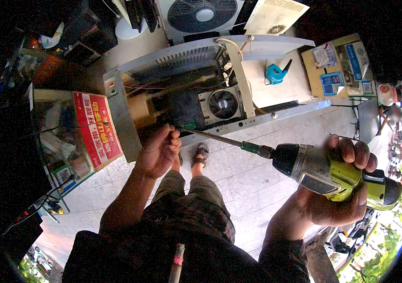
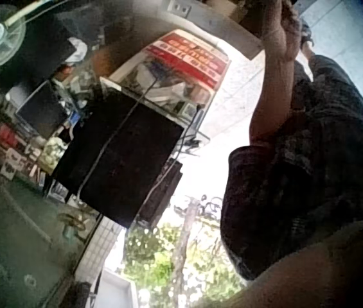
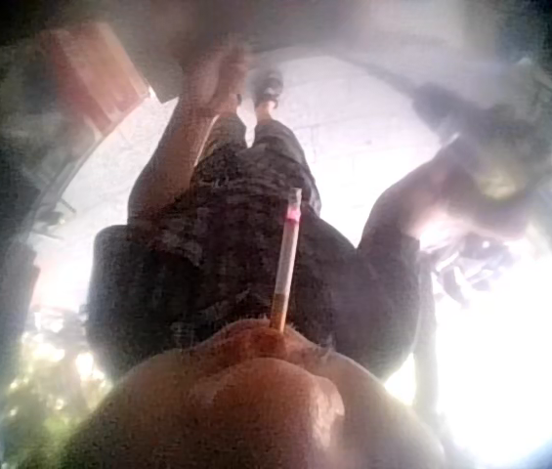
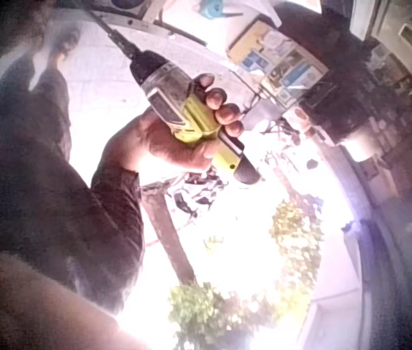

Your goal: The person uses a cordless drill to remove screws from an appliance's metal casing. They then retrieve a black cylindrical component, inspect it, and attempt to fit it into the appliance's interior. The person also handles a handheld fan and other tools during the process.

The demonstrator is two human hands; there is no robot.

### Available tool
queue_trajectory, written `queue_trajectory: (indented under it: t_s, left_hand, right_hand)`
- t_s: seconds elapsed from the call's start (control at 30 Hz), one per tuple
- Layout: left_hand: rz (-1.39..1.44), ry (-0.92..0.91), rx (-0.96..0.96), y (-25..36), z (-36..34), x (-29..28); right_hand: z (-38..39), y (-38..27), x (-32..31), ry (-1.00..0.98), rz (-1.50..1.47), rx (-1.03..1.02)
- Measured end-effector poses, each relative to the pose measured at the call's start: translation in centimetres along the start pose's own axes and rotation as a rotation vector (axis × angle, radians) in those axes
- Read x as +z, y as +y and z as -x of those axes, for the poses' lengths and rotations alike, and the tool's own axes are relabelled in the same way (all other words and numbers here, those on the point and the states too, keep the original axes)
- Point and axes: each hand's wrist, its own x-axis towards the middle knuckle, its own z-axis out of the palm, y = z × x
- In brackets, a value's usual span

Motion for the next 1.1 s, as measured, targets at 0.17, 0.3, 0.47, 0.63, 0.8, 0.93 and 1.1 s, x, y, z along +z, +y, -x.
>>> queue_trajectory:
  t_s: [0.17, 0.3, 0.47, 0.63, 0.8, 0.93, 1.1]
  left_hand:
    - [-0.006, -0.094, 0.024, -1.6, -0.6, 1.9]
    - [0.002, -0.073, 0.048, -2.3, -0.4, 2.5]
    - [0.031, -0.035, 0.017, -3.1, -0.9, 3.0]
    - [0.066, -0.005, 0.01, -3.4, -1.2, 2.6]
    - [0.032, 0.005, -0.049, -3.1, -2.0, 1.1]
    - [-0.071, 0.017, -0.012, -2.8, -2.1, 0.5]
    - [-0.235, 0.025, 0.005, -2.3, -1.7, -0.4]
  right_hand:
    - [0.9, -0.6, -0.3, -0.015, 0.087, -0.023]
    - [1.0, -0.9, -0.5, -0.027, 0.101, -0.01]
    - [1.2, -1.3, -0.6, -0.076, 0.121, 0.022]
    - [1.1, -1.5, -1.2, -0.162, 0.151, 0.038]
    - [0.9, -1.6, -1.2, -0.191, 0.167, 0.036]
    - [0.8, -2.0, -1.6, -0.173, 0.166, 0.046]
    - [0.5, -2.2, -2.5, -0.078, 0.182, 0.104]
